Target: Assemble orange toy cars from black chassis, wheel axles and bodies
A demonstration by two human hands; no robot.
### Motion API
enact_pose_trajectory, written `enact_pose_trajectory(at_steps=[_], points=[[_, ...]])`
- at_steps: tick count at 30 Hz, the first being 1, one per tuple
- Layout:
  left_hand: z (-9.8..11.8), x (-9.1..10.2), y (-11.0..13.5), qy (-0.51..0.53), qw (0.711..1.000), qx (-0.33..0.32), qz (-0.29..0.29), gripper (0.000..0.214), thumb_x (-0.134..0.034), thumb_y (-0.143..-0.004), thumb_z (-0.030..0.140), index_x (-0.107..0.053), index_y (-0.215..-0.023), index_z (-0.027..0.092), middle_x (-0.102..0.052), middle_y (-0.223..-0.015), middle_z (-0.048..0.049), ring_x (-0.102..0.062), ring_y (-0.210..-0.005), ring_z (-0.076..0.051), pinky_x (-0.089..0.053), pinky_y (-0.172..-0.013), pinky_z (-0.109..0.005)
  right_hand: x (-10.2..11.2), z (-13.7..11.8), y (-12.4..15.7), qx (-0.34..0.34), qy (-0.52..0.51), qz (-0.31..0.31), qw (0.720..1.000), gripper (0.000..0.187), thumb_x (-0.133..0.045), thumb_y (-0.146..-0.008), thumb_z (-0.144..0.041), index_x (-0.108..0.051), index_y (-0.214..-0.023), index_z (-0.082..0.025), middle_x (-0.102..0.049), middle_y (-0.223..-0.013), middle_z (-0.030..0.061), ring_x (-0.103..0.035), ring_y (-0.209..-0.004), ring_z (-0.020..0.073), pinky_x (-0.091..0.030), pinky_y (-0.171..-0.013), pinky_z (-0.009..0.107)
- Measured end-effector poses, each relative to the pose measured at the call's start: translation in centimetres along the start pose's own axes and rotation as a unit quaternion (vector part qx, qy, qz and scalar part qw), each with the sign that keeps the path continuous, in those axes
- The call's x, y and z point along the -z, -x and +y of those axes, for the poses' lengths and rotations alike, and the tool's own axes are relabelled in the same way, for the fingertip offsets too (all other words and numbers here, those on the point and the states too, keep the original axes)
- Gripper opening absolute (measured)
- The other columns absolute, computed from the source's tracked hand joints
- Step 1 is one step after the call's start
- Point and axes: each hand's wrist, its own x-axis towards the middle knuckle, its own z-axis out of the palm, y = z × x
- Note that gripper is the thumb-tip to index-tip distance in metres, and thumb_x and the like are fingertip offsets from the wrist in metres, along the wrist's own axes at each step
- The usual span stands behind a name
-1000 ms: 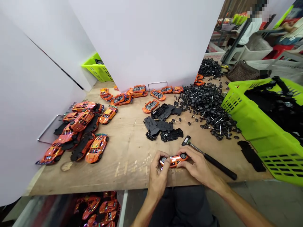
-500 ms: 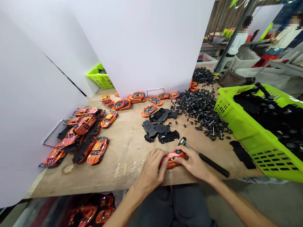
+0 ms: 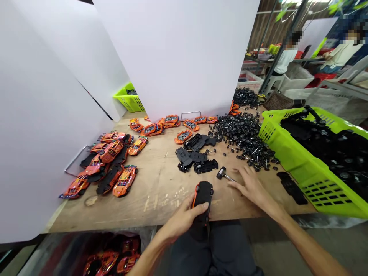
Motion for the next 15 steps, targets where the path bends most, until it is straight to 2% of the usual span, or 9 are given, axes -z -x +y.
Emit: enact_pose_trajectory(at_steps=[2,3,4,7,9,11,12,13,15], points=[[0.6,0.5,-0.6,0.108,0.984,0.119,-0.073,0.032,-0.074,-0.087,0.045,-0.072,-0.109,0.021,-0.078,-0.089,-0.0040,-0.072,-0.074,-0.020,-0.056,-0.062,-0.028,-0.1,1.4,0.8,0.039,0.058,-0.011,0.998,0.035,-0.057,-0.100,-0.055,-0.068,-0.098,-0.021,-0.069,-0.097,0.0119,-0.065,-0.096,0.0307,-0.054,-0.086,0.045],[0.7,0.7,-1.0,0.140,0.973,0.162,-0.088,0.037,-0.079,-0.081,0.046,-0.071,-0.106,0.021,-0.077,-0.089,-0.0031,-0.072,-0.075,-0.020,-0.056,-0.063,-0.029,-0.1,1.7,1.2,0.040,0.059,-0.024,0.997,0.033,-0.052,-0.103,-0.051,-0.067,-0.097,-0.022,-0.069,-0.094,0.0110,-0.066,-0.091,0.0295,-0.054,-0.082,0.043],[0.6,0.8,-1.4,0.156,0.968,0.182,-0.079,0.040,-0.085,-0.075,0.047,-0.069,-0.102,0.021,-0.076,-0.086,-0.0016,-0.072,-0.072,-0.020,-0.056,-0.063,-0.029,-0.2,1.7,1.6,0.030,0.050,-0.040,0.998,0.031,-0.049,-0.105,-0.047,-0.066,-0.100,-0.022,-0.070,-0.092,0.0101,-0.068,-0.086,0.0281,-0.055,-0.078,0.041],[-0.4,0.8,-2.7,0.153,0.968,0.196,-0.020,0.049,-0.091,-0.063,0.048,-0.057,-0.087,0.023,-0.068,-0.069,0.0048,-0.067,-0.060,-0.017,-0.055,-0.056,-0.028,-0.1,0.2,2.5,0.004,-0.002,-0.079,0.997,0.027,-0.049,-0.107,-0.040,-0.063,-0.123,-0.022,-0.077,-0.100,0.0091,-0.075,-0.084,0.0266,-0.059,-0.074,0.038],[-1.2,0.6,-3.3,0.118,0.973,0.199,0.013,0.051,-0.090,-0.065,0.050,-0.050,-0.082,0.024,-0.062,-0.061,0.0075,-0.065,-0.053,-0.016,-0.051,-0.050,-0.026,0.1,-1.2,2.6,0.038,-0.031,-0.096,0.994,0.032,-0.048,-0.108,-0.033,-0.060,-0.136,-0.024,-0.078,-0.120,0.0098,-0.077,-0.103,0.0273,-0.061,-0.088,0.040],[-1.7,0.5,-3.8,0.084,0.974,0.208,0.038,0.050,-0.089,-0.067,0.048,-0.047,-0.081,0.024,-0.062,-0.059,0.0072,-0.066,-0.052,-0.016,-0.049,-0.047,-0.024,0.2,-2.5,2.5,0.095,-0.050,-0.128,0.986,0.041,-0.047,-0.107,-0.024,-0.056,-0.148,-0.026,-0.070,-0.140,0.0077,-0.070,-0.124,0.0264,-0.058,-0.105,0.041],[-1.8,0.4,-3.9,0.075,0.972,0.216,0.046,0.051,-0.088,-0.067,0.047,-0.045,-0.081,0.024,-0.063,-0.059,0.0063,-0.067,-0.052,-0.018,-0.048,-0.047,-0.024,0.1,-3.0,2.5,0.119,-0.057,-0.140,0.981,0.046,-0.046,-0.107,-0.020,-0.053,-0.152,-0.028,-0.067,-0.145,0.0060,-0.068,-0.128,0.0253,-0.056,-0.109,0.041],[-1.9,0.4,-4.0,0.074,0.970,0.225,0.052,0.052,-0.089,-0.067,0.046,-0.044,-0.081,0.024,-0.064,-0.060,0.0053,-0.069,-0.053,-0.019,-0.048,-0.047,-0.025,0.0,-3.4,2.4,0.133,-0.064,-0.138,0.979,0.049,-0.046,-0.106,-0.017,-0.052,-0.154,-0.029,-0.066,-0.146,0.0048,-0.068,-0.129,0.0245,-0.056,-0.110,0.041],[-1.9,0.5,-4.1,0.076,0.967,0.236,0.056,0.054,-0.089,-0.065,0.047,-0.042,-0.081,0.025,-0.067,-0.061,0.0041,-0.070,-0.054,-0.021,-0.049,-0.047,-0.026,-0.4,-4.0,2.3,0.132,-0.072,-0.073,0.986,0.052,-0.048,-0.104,-0.014,-0.053,-0.154,-0.030,-0.066,-0.146,0.0045,-0.068,-0.128,0.0240,-0.057,-0.111,0.041]])
